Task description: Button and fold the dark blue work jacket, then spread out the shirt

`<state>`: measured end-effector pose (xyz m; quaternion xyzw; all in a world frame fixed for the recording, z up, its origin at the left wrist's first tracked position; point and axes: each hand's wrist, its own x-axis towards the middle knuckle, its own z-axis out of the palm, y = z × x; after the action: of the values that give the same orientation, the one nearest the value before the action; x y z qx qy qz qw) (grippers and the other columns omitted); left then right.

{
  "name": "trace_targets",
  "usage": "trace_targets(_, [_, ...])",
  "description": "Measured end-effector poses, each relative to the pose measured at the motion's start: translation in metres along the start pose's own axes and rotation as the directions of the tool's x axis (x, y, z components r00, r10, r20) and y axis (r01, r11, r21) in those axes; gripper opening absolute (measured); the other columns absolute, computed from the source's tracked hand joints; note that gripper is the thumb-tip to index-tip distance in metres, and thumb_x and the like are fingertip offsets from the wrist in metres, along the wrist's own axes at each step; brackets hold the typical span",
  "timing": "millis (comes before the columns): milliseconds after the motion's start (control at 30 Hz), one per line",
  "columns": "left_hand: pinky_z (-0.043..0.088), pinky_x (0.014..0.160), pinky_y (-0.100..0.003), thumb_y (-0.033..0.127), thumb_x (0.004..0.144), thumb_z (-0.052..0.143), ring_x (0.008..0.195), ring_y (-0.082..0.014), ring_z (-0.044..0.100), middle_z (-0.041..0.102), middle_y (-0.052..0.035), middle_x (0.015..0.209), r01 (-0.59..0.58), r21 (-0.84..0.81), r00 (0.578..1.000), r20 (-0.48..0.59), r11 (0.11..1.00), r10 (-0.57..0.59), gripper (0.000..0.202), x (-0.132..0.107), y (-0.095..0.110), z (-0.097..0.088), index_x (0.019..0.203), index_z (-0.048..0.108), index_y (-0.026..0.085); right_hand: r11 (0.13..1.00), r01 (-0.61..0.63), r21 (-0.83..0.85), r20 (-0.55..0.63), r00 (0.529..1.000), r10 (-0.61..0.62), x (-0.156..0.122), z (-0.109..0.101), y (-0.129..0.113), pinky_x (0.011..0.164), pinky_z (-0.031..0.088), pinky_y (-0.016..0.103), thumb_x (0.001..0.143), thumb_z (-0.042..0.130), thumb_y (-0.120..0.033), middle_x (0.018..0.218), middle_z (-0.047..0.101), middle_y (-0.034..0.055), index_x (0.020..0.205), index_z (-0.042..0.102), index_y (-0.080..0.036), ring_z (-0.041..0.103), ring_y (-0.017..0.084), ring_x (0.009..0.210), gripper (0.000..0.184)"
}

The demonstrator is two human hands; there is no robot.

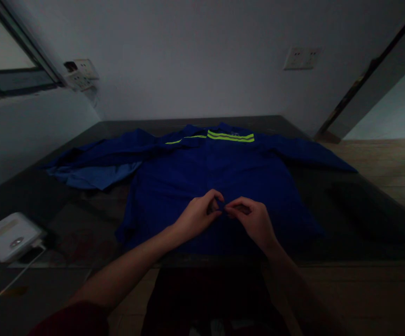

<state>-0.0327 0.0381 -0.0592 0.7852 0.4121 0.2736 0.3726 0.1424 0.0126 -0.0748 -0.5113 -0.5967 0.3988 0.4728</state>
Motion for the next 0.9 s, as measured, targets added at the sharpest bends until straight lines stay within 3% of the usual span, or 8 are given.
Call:
trace_targets(133, [0.042, 0.064, -0.021, 0.011, 0.075, 0.059, 0.069, -0.0111, 0.058, 0.057, 0.0048, 0.072, 0.036, -0.015, 0.999, 0.006, 0.999, -0.035, 0.027, 0.0012, -0.0003, -0.0012, 0.1, 0.053, 0.021, 0.995, -0.083, 0.062, 0.068, 0.995, 0.079, 0.0021, -0.002, 0.0001, 0.058, 0.051, 0.025, 0.073, 0.066, -0.029, 0.063, 0.067, 0.0008, 0.073, 0.067, -0.017, 0.065, 0.016, 0.06, 0.012])
trace_targets(333, [0.042, 0.065, -0.021, 0.012, 0.077, 0.055, 0.071, -0.0111, 0.057, 0.057, 0.0036, 0.075, 0.022, -0.064, 0.999, 0.026, 0.998, -0.021, 0.026, 0.0019, 0.0012, -0.0031, 0.102, 0.054, 0.02, 0.988, -0.093, 0.12, 0.12, 0.99, 0.078, 0.0033, -0.0037, 0.0044, 0.062, 0.052, 0.026, 0.075, 0.064, -0.03, 0.066, 0.068, 0.0008, 0.083, 0.069, -0.017, 0.065, 0.015, 0.062, 0.016])
trace_targets(567, [0.043, 0.067, -0.022, 0.016, 0.083, 0.05, 0.071, -0.0114, 0.057, 0.058, 0.0028, 0.076, -0.021, -0.054, 0.998, 0.052, 0.998, 0.024, 0.024, 0.0002, 0.0026, -0.0037, 0.107, 0.053, 0.019, 0.996, 0.033, 0.088, 0.082, 0.996, -0.04, 0.0017, -0.0035, 0.0058, 0.062, 0.05, 0.025, 0.076, 0.064, -0.025, 0.078, 0.066, 0.002, 0.083, 0.07, -0.019, 0.062, 0.013, 0.066, 0.012])
trace_targets(733, [0.045, 0.072, -0.023, 0.012, 0.082, 0.048, 0.078, -0.012, 0.059, 0.059, 0.0012, 0.085, -0.069, -0.03, 0.994, 0.086, 0.997, 0.071, 0.036, -0.0021, 0.0061, -0.0057, 0.117, 0.048, 0.02, 0.991, 0.13, -0.036, 0.092, 0.988, -0.126, -0.0002, -0.0036, 0.0014, 0.064, 0.049, 0.025, 0.079, 0.061, -0.025, 0.081, 0.064, 0.0032, 0.085, 0.071, -0.021, 0.061, 0.015, 0.072, 0.012])
trace_targets(900, [0.045, 0.07, -0.024, 0.015, 0.083, 0.05, 0.076, -0.0129, 0.059, 0.06, 0.0008, 0.085, -0.054, 0.06, 0.988, 0.151, 0.997, 0.044, 0.041, -0.0002, 0.0059, -0.0089, 0.123, 0.043, 0.021, 0.967, 0.192, -0.17, 0.106, 0.979, -0.176, -0.0002, -0.0031, -0.0012, 0.065, 0.048, 0.025, 0.084, 0.054, -0.021, 0.082, 0.062, 0.0034, 0.094, 0.069, -0.021, 0.058, 0.015, 0.072, 0.018])
